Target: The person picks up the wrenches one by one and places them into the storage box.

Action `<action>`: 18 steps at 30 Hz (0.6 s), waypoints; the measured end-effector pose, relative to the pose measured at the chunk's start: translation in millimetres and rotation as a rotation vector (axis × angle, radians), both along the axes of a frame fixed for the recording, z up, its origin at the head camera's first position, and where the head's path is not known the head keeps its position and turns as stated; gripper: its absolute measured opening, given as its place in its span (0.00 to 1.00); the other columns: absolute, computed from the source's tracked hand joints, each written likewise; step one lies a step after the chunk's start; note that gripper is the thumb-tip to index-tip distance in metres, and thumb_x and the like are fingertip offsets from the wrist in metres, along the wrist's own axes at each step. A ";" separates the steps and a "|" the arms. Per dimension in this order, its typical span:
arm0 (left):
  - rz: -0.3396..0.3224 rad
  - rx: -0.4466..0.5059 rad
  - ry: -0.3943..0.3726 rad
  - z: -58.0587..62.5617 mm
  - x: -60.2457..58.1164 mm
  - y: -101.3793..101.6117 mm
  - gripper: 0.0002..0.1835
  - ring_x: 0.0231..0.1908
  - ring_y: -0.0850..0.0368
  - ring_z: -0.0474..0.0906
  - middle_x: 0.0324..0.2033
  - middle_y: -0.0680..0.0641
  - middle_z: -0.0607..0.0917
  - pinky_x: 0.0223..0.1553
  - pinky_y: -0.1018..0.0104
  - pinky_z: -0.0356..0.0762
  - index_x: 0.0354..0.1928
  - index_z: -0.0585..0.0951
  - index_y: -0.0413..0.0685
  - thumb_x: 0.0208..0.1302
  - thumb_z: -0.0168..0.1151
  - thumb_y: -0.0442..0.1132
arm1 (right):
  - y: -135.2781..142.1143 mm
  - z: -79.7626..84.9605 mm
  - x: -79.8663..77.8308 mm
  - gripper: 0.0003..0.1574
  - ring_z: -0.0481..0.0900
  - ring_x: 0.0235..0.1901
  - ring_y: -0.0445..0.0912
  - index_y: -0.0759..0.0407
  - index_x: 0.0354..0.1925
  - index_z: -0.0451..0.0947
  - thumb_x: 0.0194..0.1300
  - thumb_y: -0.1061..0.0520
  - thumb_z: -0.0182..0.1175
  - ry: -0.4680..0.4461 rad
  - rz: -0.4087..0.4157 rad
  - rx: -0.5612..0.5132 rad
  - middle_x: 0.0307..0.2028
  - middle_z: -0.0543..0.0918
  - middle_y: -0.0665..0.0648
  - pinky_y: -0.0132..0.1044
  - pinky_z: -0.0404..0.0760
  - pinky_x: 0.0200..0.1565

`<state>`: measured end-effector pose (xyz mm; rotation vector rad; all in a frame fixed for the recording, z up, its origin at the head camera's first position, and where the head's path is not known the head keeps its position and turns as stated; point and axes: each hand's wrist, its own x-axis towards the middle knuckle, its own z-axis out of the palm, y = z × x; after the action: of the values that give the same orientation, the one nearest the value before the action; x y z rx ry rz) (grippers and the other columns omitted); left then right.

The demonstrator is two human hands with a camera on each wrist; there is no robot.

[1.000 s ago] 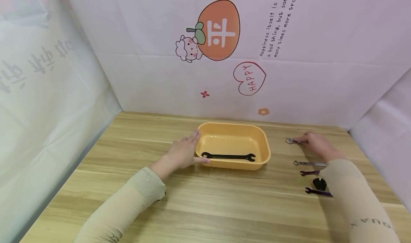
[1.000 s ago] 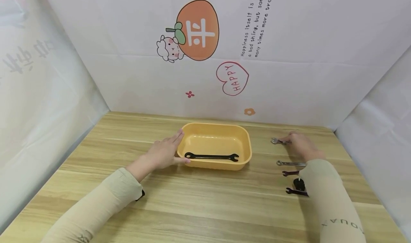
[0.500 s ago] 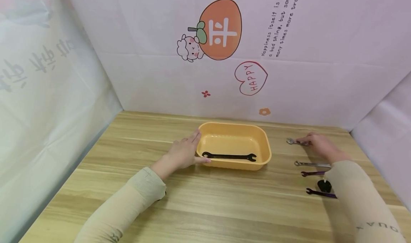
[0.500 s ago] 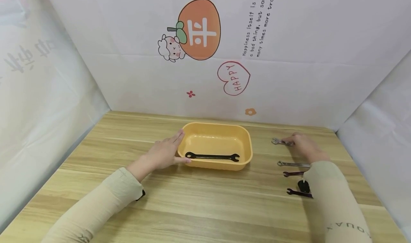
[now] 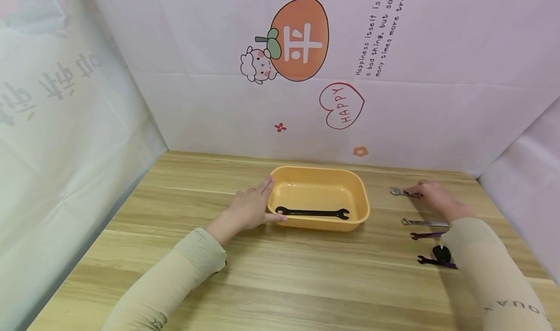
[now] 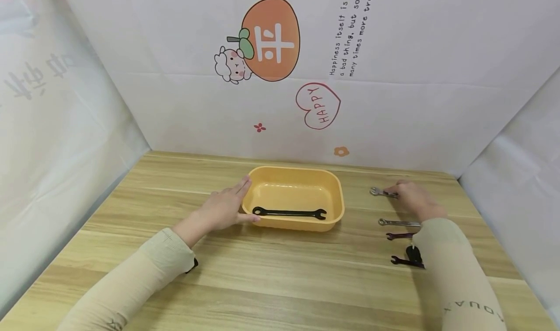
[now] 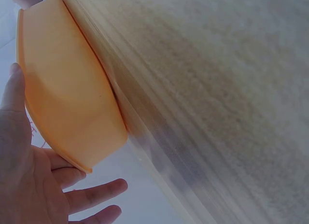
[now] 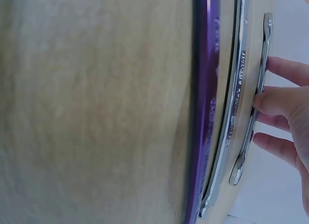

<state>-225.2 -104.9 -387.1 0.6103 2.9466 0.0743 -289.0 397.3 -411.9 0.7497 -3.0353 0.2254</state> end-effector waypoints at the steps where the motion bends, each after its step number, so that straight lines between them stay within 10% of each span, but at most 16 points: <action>1: 0.000 0.000 0.000 0.0 0.2 0.0 0.63 0.65 0.40 0.73 0.81 0.47 0.46 0.55 0.40 0.77 0.82 0.47 0.43 0.60 0.49 0.82 | 0.3 -0.3 -0.3 0.23 0.83 0.38 0.64 0.72 0.56 0.82 0.62 0.77 0.63 0.000 0.002 0.003 0.38 0.83 0.67 0.57 0.83 0.40; 18: 0.001 0.004 -0.007 0.2 -0.5 -1.0 0.64 0.61 0.38 0.77 0.81 0.47 0.45 0.50 0.43 0.80 0.82 0.47 0.42 0.59 0.49 0.82 | -8.0 0.5 -2.1 0.27 0.76 0.31 0.49 0.69 0.61 0.80 0.62 0.72 0.63 -0.100 -0.043 -0.043 0.38 0.81 0.60 0.45 0.77 0.33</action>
<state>-225.7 -105.9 -386.9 0.6074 2.9405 0.0829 -291.1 389.3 -411.3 0.6904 -3.1247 0.3368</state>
